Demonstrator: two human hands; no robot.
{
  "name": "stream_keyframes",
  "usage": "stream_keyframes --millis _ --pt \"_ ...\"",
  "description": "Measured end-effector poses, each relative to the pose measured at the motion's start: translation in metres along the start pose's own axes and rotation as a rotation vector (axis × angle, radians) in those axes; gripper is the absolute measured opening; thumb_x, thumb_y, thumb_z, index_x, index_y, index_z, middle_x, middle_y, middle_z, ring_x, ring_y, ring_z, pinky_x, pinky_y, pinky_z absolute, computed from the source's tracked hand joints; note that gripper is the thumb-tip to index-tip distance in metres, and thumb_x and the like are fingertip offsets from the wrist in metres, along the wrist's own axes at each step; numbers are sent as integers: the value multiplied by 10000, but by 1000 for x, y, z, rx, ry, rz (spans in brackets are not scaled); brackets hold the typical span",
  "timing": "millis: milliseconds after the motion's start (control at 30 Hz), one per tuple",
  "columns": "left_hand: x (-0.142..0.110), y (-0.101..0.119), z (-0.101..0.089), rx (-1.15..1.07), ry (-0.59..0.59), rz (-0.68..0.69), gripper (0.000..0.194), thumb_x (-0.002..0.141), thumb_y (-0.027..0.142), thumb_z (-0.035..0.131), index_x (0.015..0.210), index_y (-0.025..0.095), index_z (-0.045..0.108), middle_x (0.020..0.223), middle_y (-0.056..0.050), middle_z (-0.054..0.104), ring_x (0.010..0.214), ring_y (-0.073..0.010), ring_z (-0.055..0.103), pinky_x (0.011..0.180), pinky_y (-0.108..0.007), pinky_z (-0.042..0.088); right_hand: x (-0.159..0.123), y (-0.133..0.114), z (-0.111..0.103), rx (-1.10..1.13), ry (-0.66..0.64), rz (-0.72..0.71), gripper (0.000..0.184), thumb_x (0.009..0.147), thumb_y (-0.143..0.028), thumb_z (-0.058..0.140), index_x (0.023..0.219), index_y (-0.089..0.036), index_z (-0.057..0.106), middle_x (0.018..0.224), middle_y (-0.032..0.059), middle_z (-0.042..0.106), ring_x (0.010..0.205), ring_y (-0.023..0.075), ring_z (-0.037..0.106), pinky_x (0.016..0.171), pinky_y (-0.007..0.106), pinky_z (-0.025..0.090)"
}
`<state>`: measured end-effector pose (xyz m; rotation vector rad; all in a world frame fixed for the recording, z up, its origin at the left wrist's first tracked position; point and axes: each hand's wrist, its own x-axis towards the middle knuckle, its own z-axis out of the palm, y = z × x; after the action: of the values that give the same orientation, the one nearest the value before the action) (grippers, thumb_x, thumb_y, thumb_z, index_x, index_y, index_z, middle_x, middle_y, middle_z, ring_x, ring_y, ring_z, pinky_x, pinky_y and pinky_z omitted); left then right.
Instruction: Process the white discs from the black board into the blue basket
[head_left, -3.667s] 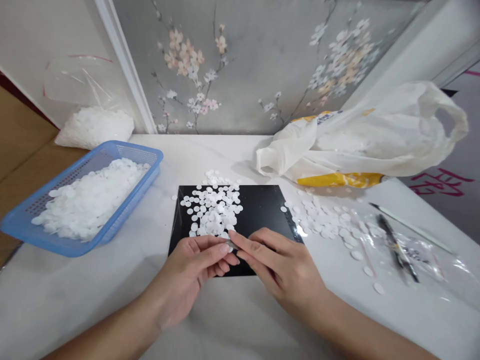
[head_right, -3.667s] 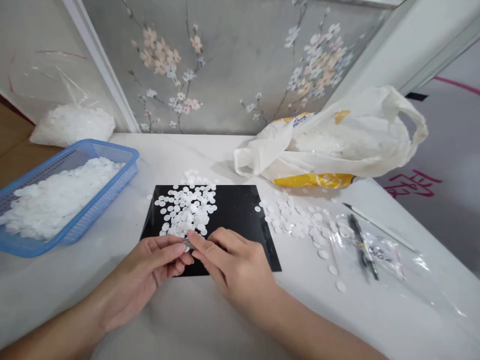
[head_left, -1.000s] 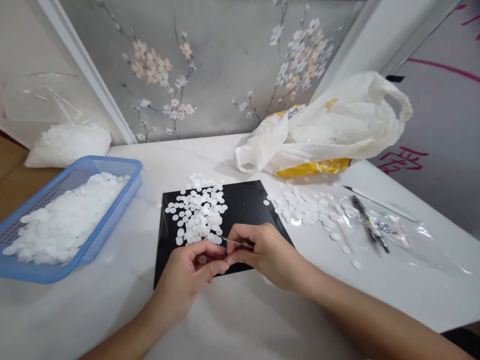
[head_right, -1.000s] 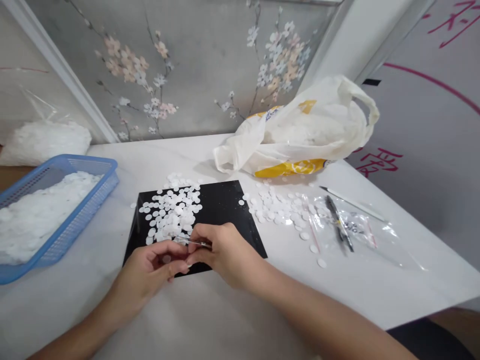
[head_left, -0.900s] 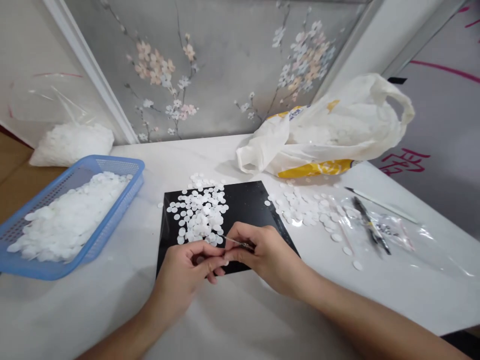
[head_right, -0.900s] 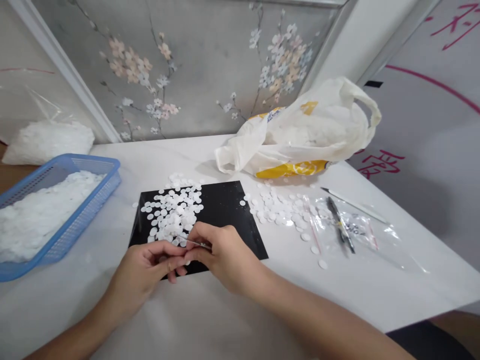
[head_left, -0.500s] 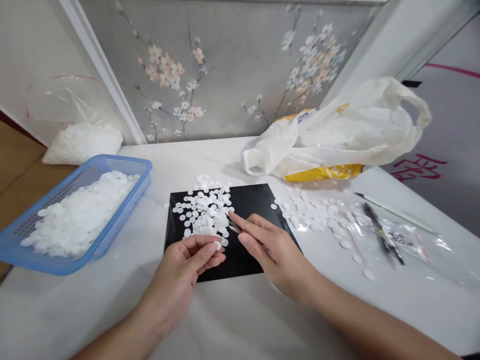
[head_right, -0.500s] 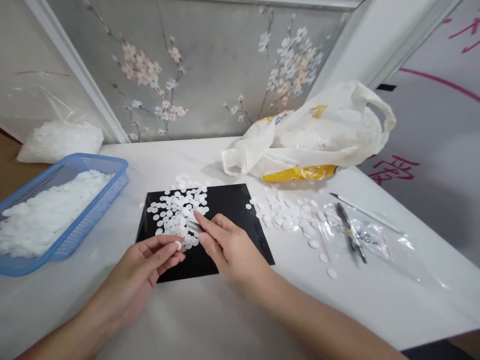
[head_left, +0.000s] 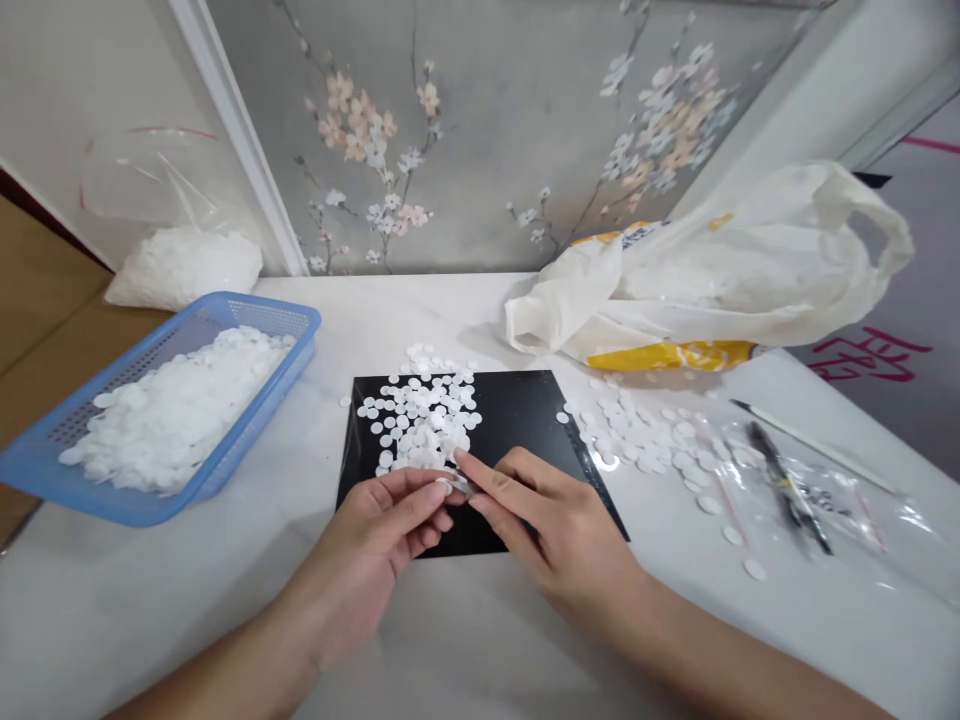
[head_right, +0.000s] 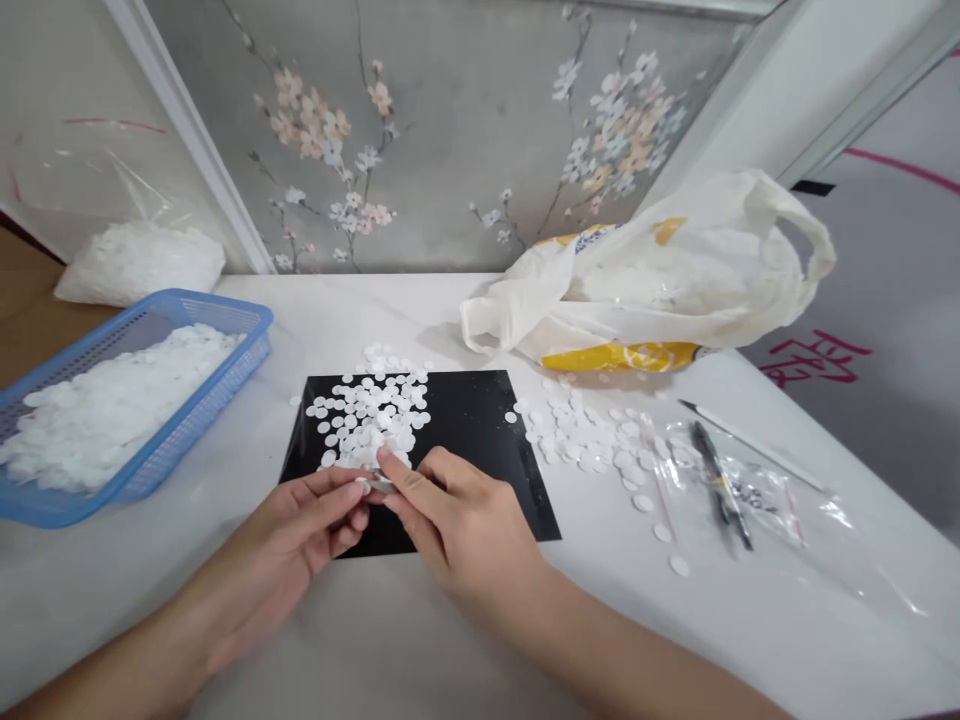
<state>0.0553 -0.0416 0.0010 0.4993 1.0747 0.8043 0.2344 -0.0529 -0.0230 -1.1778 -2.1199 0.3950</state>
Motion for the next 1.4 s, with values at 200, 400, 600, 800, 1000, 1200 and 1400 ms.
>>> stream_keyframes --millis 200,400,600,800,1000,1200,1400 --pt "-3 4 1 -10 30 -18 263 589 241 838 772 106 706 643 -20 662 537 -38 521 540 -120 452 1 -2 0 -53 19 -43 339 954 -234 423 1235 -169 600 749 43 580 658 116 560 569 208 486" --pt "-3 2 -2 42 -19 -16 200 662 251 794 785 124 700 667 -17 662 548 -40 521 549 -124 446 1 -3 0 -51 29 -71 332 951 -228 429 1222 -154 606 748 44 586 663 119 567 565 212 486" --pt "-3 0 -5 86 -46 -23 177 707 271 761 801 134 698 691 -12 657 561 -37 515 559 -121 439 2 -3 0 -66 21 -80 327 956 -232 427 1224 -166 603 744 40 585 663 114 558 566 208 478" --pt "-3 2 -4 97 -58 -35 148 712 252 755 782 136 697 695 -12 656 560 -40 515 547 -124 429 2 -2 -1 -70 22 -94 316 949 -219 445 1201 -144 619 735 37 578 651 115 552 554 212 469" --pt "-4 2 -2 99 -62 -42 150 713 261 752 775 135 699 691 -13 653 560 -39 506 549 -125 420 3 -4 -3 -76 15 -91 315 947 -214 445 1194 -144 628 728 39 583 646 118 556 554 218 470" --pt "-3 4 -1 119 -56 -44 165 682 274 771 726 136 693 672 -13 647 544 -43 495 535 -140 403 1 -3 -2 -95 4 -73 308 952 -229 437 1184 -184 635 718 28 572 632 111 553 543 208 451" --pt "1 4 -5 196 -44 3 198 687 275 762 840 155 724 672 -14 648 546 -56 490 523 -163 374 6 7 -10 -187 -46 127 376 976 -236 318 1259 -218 565 734 22 552 545 110 529 490 213 420"
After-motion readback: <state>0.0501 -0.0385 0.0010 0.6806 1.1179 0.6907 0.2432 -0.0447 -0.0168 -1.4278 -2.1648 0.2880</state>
